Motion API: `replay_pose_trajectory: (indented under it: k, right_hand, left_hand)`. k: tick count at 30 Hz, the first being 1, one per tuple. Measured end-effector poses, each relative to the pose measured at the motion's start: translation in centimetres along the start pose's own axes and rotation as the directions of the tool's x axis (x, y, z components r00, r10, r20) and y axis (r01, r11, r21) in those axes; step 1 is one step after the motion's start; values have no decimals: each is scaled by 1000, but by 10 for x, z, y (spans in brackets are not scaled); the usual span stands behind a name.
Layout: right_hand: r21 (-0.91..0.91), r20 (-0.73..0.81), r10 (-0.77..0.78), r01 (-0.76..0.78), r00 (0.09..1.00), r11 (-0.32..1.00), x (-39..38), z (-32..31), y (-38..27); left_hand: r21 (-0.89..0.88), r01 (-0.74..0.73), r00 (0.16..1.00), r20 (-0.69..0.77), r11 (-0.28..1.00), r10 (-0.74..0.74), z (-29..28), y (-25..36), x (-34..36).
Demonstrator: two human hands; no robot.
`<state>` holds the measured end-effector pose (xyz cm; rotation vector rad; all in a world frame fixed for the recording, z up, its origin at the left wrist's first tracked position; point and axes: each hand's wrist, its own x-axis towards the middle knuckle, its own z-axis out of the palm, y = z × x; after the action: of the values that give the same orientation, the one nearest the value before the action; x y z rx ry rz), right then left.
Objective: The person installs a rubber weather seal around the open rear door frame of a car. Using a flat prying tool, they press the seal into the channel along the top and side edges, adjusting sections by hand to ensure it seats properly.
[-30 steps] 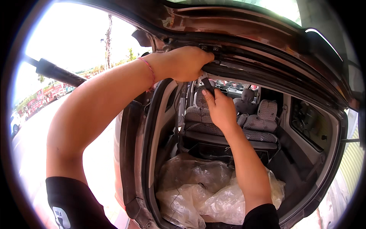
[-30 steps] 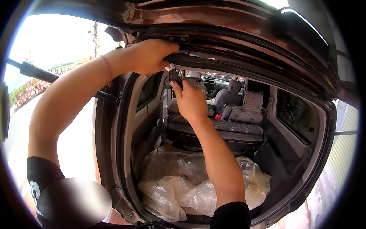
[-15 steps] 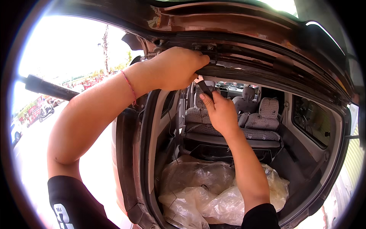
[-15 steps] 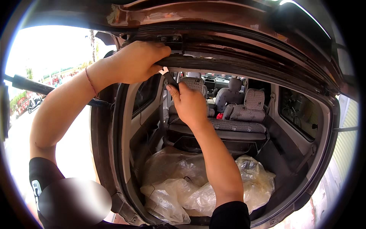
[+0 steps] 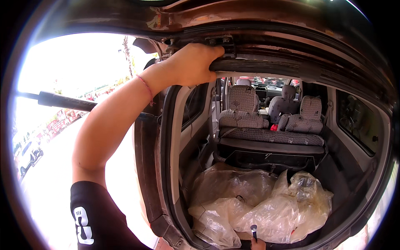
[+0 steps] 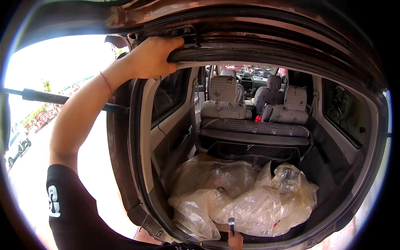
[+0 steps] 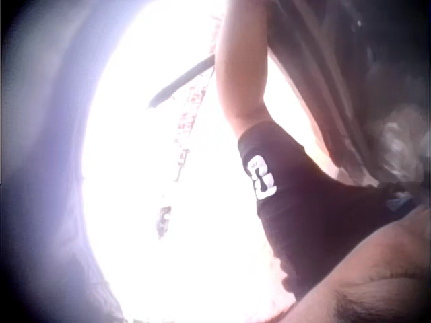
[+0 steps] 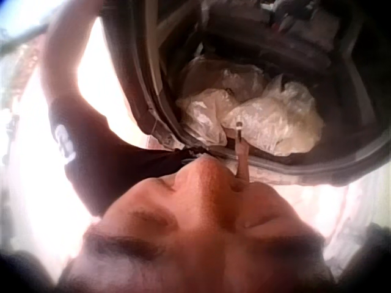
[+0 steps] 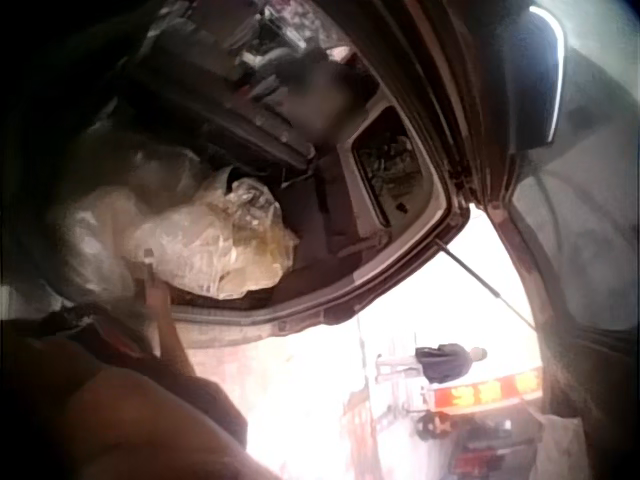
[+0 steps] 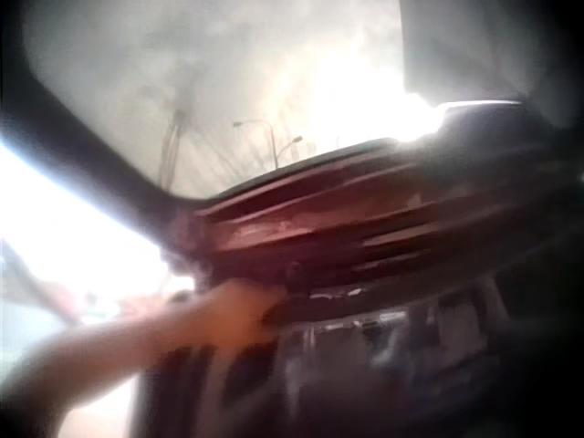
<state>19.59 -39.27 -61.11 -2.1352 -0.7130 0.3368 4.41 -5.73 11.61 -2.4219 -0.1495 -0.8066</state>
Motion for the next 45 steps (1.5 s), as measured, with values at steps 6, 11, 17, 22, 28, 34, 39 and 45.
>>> replay_pose_trajectory:
  k: [6, 11, 17, 22, 28, 34, 39, 45]
  right_hand:
    - [-194, 291, -7, 67, 957, 979, -75, 24, 31]
    - [-15, 303, 87, -87, 949, 996, -18, 38, -6]
    - [265, 407, 162, -286, 899, 921, 20, 14, -55]
    - [257, 392, 148, -263, 908, 930, -8, 6, -20]
    - [26, 364, 263, -292, 893, 956, -39, 9, 42]
    - [-205, 214, 21, 24, 977, 978, -18, 4, 50]
    - [73, 320, 240, -276, 917, 958, 6, 15, 60]
    - [143, 333, 336, -399, 881, 906, -20, 18, 81]
  left_hand:
    - [59, 125, 992, -45, 990, -122, -9, 24, -11]
    - [-8, 181, 983, 18, 983, -181, -5, 5, -14]
    - [122, 213, 971, -133, 969, -196, 15, -9, -49]
    - [174, 195, 977, 55, 965, -207, -14, 38, -66]
    - [171, 280, 948, -201, 945, -245, -11, 44, -78]
    - [-82, 459, 873, -140, 885, -466, 26, 2, -109]
    - [-56, 520, 851, -45, 852, -522, 21, 15, -119]
    - [-51, 301, 940, -154, 952, -305, 3, 87, -149]
